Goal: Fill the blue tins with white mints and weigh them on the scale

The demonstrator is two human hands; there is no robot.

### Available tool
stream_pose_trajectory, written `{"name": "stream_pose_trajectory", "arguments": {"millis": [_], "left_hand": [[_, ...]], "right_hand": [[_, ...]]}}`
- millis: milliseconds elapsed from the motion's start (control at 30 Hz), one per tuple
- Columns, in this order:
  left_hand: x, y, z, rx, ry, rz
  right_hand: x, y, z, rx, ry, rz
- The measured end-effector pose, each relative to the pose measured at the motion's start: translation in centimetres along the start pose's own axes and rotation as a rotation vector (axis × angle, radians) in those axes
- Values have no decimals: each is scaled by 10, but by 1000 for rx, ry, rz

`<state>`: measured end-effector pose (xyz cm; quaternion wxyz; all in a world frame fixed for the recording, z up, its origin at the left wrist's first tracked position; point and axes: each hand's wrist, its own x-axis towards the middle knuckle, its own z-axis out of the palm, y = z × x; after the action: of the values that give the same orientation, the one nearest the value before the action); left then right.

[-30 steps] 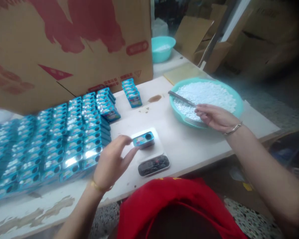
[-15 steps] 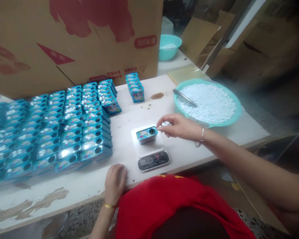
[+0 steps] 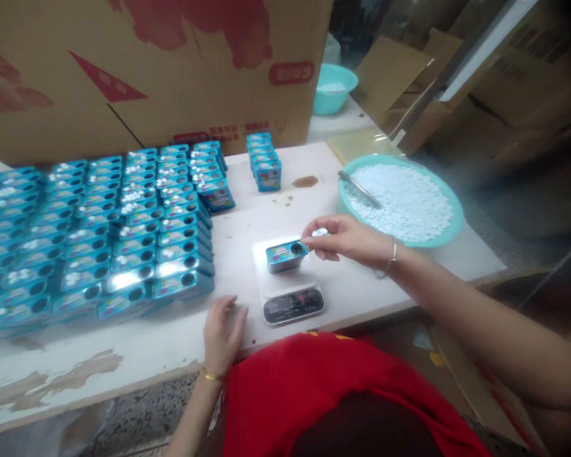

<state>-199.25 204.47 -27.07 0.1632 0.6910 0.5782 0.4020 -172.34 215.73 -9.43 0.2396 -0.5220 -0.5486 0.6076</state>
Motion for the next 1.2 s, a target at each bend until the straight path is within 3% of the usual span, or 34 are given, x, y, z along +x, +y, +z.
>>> {"name": "stream_pose_trajectory", "arguments": {"millis": [100,300,367,433,533,600,767,933,1200], "left_hand": [[31,22,8,-130,-2,-4],[102,39,43,-321,-221,85],[118,46,47,-302,-273,171],[128,57,42,-192,-313,370],[135,76,28,81,-283,663],[136,81,24,225,-255,731],[134,76,24,339,-251,739],[131,85,13,371,-125,803],[124,69,25,355,-174,756]], "right_hand": [[-4,16,-5,365,34,31],[-9,72,8,891,189,179],[-8,87,20,1012,228,206],[-6,96,31,1105,264,208],[1,98,44,1203,296,190],[7,95,48,1226,300,197],[15,90,52,1197,301,263],[12,85,54,1224,224,239],[13,87,54,1203,211,280]]}}
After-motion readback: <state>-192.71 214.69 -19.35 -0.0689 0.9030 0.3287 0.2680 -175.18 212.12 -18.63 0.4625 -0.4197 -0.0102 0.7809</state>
